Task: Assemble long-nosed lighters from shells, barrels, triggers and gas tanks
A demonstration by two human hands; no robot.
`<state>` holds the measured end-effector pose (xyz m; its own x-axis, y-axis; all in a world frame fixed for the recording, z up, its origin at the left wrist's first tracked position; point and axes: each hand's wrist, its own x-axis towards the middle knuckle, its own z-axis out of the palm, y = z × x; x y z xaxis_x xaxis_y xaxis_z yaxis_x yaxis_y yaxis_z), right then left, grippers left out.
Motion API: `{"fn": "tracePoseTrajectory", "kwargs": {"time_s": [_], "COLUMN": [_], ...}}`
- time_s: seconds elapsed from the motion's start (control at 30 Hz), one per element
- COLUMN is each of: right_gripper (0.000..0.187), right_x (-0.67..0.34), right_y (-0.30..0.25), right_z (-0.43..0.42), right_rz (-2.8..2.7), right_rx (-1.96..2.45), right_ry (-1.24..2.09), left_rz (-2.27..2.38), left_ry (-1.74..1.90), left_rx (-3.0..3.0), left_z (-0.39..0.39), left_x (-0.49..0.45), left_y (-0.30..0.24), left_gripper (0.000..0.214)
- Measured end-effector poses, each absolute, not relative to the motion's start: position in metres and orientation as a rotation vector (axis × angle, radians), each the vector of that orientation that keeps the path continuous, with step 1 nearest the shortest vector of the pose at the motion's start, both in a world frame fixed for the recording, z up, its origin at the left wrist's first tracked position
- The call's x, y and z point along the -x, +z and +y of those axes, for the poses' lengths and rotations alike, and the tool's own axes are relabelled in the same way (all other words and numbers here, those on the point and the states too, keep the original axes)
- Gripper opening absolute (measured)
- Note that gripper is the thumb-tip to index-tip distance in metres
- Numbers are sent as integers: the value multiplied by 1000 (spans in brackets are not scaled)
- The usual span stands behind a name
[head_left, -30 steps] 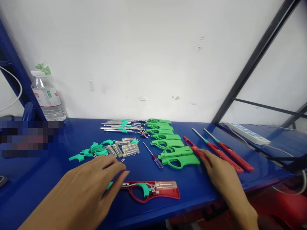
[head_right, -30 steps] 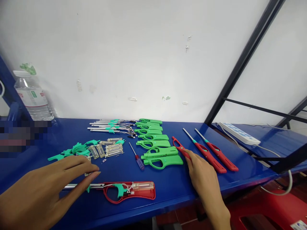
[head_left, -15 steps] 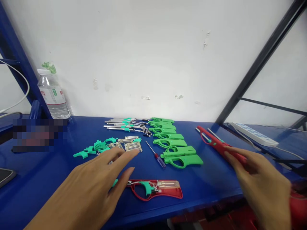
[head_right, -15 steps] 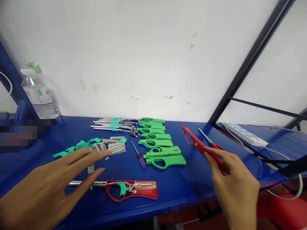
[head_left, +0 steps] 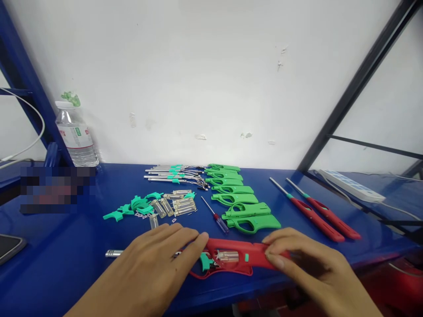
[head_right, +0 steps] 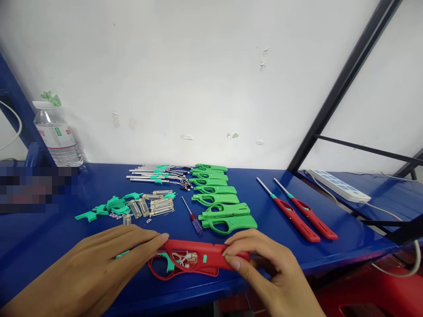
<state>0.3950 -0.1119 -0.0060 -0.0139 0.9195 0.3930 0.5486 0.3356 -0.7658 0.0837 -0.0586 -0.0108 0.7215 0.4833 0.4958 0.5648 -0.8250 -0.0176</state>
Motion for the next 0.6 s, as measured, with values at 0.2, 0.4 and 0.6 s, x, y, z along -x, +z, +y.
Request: {"fn": "tracePoseTrajectory", "kwargs": {"time_s": [0.2, 0.4, 0.6], "right_gripper": [7, 21, 19], "right_x": [-388, -381, -369], "right_y": [-16, -26, -26], "right_z": [-106, -105, -102], "right_rz": [-1785, -1933, -2143], "right_rx": [1282, 1285, 1136], "right_ry": [347, 148, -53], "left_rz": [-729, -729, -918], "left_ry": [-735, -755, -579], "left_rx": [2682, 2616, 2736], "left_z": [-55, -52, -47], "left_x": [-94, -94, -82], "left_y": [4, 10, 9], "left_gripper": [46, 50, 34]}}
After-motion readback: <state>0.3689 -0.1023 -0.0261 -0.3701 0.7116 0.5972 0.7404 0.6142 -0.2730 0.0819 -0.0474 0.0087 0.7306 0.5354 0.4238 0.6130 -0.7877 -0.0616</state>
